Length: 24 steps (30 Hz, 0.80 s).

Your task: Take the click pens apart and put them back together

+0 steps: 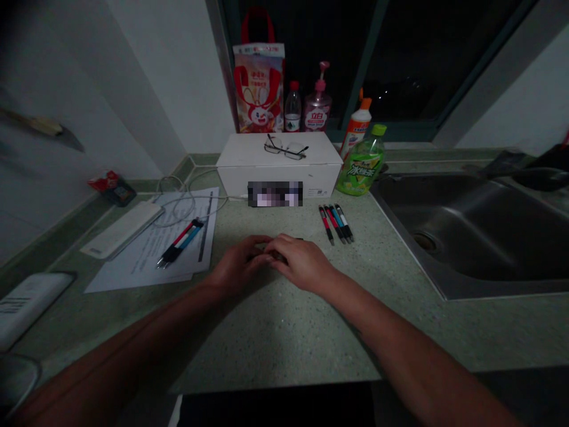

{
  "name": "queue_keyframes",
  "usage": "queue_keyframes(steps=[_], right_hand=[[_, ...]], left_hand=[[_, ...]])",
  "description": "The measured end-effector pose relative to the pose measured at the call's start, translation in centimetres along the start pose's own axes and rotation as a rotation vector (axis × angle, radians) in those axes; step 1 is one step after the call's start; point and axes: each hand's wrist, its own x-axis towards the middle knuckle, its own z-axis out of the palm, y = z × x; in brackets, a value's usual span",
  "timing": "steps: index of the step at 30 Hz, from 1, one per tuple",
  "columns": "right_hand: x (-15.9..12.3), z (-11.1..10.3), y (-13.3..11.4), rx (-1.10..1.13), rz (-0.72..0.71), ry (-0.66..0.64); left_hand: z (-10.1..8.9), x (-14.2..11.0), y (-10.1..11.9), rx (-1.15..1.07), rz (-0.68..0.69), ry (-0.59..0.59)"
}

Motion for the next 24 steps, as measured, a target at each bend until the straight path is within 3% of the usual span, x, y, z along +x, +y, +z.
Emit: queue_keyframes(steps=[3, 8, 12, 17, 24], right_hand=[[0.1, -0.1, 0.3, -0.006, 0.012, 0.012], [0.3, -1.1, 1.5, 0.048, 0.088, 0.098], [0.4, -1.1, 1.8, 0.158, 0.15, 0.121], [0.5, -0.2, 1.5, 0.402, 0.256, 0.034], [0.4, 0.1, 1.3, 0.336, 0.244, 0.211]], left_hand=[[0.0, 0.0, 0.0, 0.019, 0.02, 0.009], [-0.6, 0.2, -0.4, 0.188, 0.027, 0.173], [-0.8, 0.2, -0.9, 0.26, 0.033, 0.218], [-0.8, 0.0, -0.6, 0.295, 0.057, 0.223], [-0.8, 0.0, -0.2, 0.315, 0.06, 0.215]])
